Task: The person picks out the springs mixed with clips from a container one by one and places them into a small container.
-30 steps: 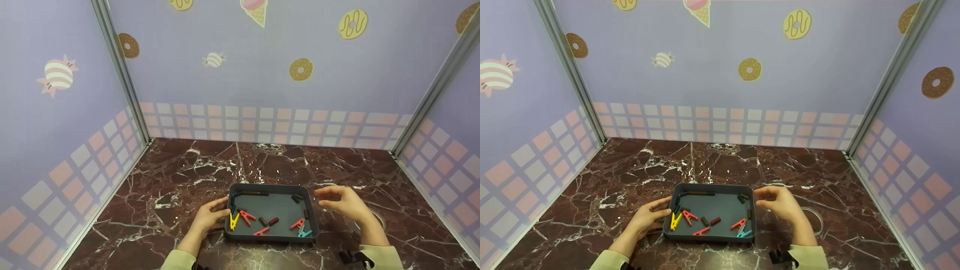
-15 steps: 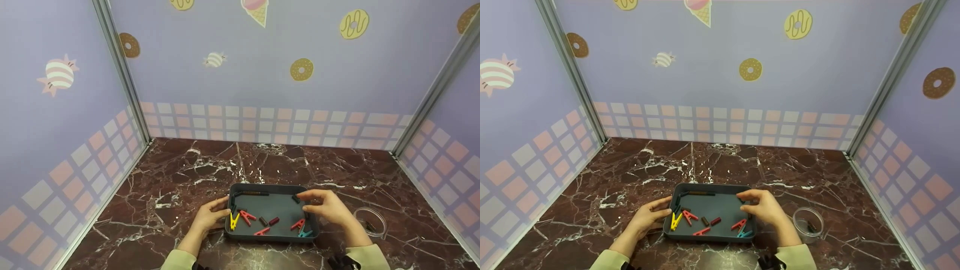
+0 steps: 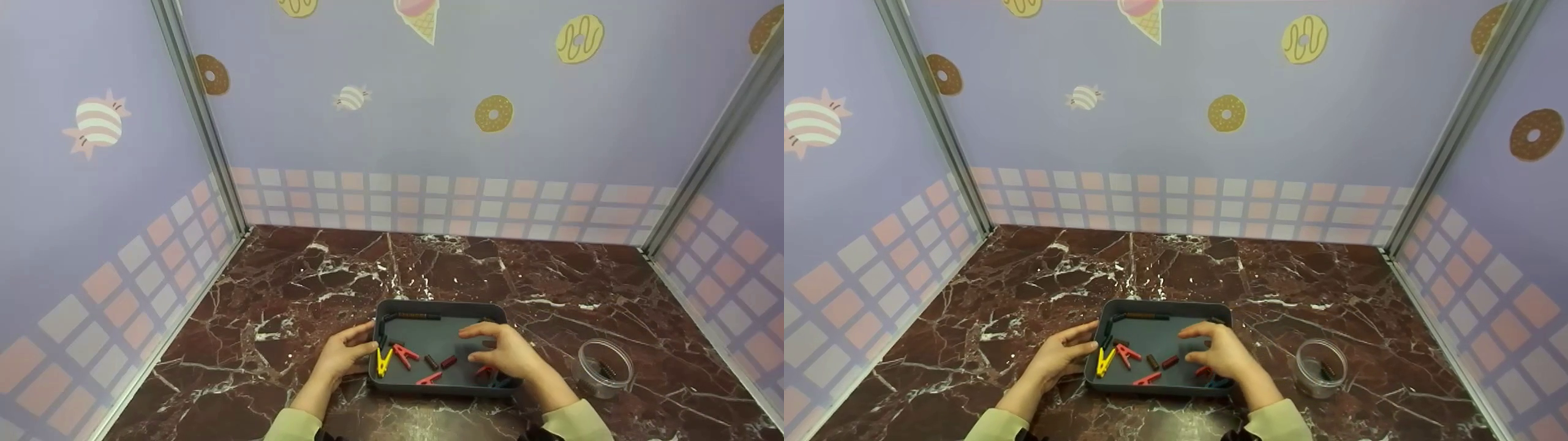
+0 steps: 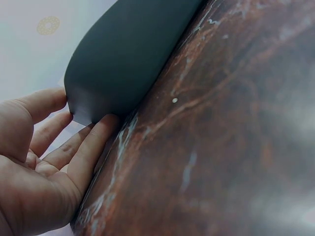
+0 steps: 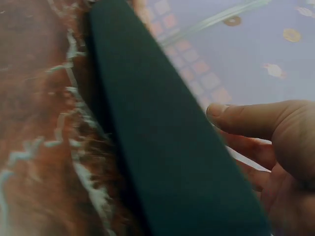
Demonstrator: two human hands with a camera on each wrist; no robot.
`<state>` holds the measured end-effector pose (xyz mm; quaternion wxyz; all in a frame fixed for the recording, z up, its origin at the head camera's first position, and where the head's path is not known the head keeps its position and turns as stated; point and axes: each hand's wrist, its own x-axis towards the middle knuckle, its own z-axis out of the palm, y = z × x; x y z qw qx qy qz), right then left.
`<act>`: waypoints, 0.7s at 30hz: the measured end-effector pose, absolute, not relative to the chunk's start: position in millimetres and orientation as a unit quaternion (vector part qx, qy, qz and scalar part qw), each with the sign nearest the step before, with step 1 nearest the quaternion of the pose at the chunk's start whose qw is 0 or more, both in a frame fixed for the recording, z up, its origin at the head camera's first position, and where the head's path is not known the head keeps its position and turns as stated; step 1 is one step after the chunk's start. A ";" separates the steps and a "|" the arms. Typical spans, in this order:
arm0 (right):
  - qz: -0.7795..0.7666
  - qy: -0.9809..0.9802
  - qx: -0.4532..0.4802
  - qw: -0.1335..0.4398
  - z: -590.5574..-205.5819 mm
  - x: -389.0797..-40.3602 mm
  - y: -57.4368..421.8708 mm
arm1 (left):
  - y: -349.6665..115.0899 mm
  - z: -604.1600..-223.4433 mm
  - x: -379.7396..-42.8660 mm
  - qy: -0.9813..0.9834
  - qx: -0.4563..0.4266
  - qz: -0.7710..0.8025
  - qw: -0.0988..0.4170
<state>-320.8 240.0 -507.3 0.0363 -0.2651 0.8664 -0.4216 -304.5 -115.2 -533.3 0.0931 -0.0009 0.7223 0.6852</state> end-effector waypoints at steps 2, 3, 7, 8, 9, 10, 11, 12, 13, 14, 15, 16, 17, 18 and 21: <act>-0.404 0.874 -0.268 0.030 -510.5 -320.7 235.5 | -114.7 -533.8 -304.7 0.723 -0.001 0.685 0.094; -0.396 0.877 -0.268 0.029 -511.7 -320.6 233.6 | -114.5 -533.9 -304.7 0.721 -0.001 0.686 0.095; -0.373 0.886 -0.273 0.028 -514.8 -320.6 227.3 | -114.6 -533.1 -303.9 0.723 -0.001 0.684 0.093; -0.368 0.888 -0.274 0.029 -515.6 -320.8 226.1 | -114.6 -532.6 -303.6 0.724 -0.001 0.684 0.093; -0.364 0.889 -0.275 0.030 -516.5 -321.0 225.0 | -114.7 -532.0 -303.2 0.724 -0.001 0.683 0.093; -0.359 0.891 -0.277 0.030 -517.5 -321.1 224.0 | -114.6 -531.5 -302.9 0.725 -0.001 0.683 0.093; -0.354 0.893 -0.277 0.031 -518.7 -321.2 222.9 | -114.4 -531.0 -302.7 0.724 -0.001 0.684 0.094; -0.350 0.894 -0.277 0.032 -519.8 -321.4 221.6 | -114.5 -531.0 -302.7 0.722 0.000 0.685 0.096; -0.346 0.896 -0.277 0.031 -521.1 -321.7 220.3 | -114.8 -530.9 -302.7 0.723 0.001 0.684 0.097; -0.343 0.897 -0.278 0.031 -522.2 -322.1 219.0 | -115.0 -530.8 -302.6 0.723 0.002 0.684 0.097; -0.341 0.897 -0.279 0.031 -523.2 -322.4 217.8 | -115.2 -530.9 -302.6 0.723 0.002 0.684 0.097; -0.339 0.897 -0.281 0.031 -524.0 -322.7 216.6 | -115.3 -531.1 -302.6 0.723 0.003 0.684 0.098; -0.337 0.898 -0.282 0.031 -524.7 -323.1 215.5 | -115.5 -531.2 -302.5 0.722 0.004 0.685 0.098; -0.336 0.898 -0.283 0.030 -525.4 -323.4 214.8 | -115.7 -531.3 -302.4 0.721 0.003 0.686 0.099; -0.337 0.896 -0.287 0.033 -526.6 -323.7 213.6 | -115.9 -531.8 -302.6 0.719 0.007 0.688 0.099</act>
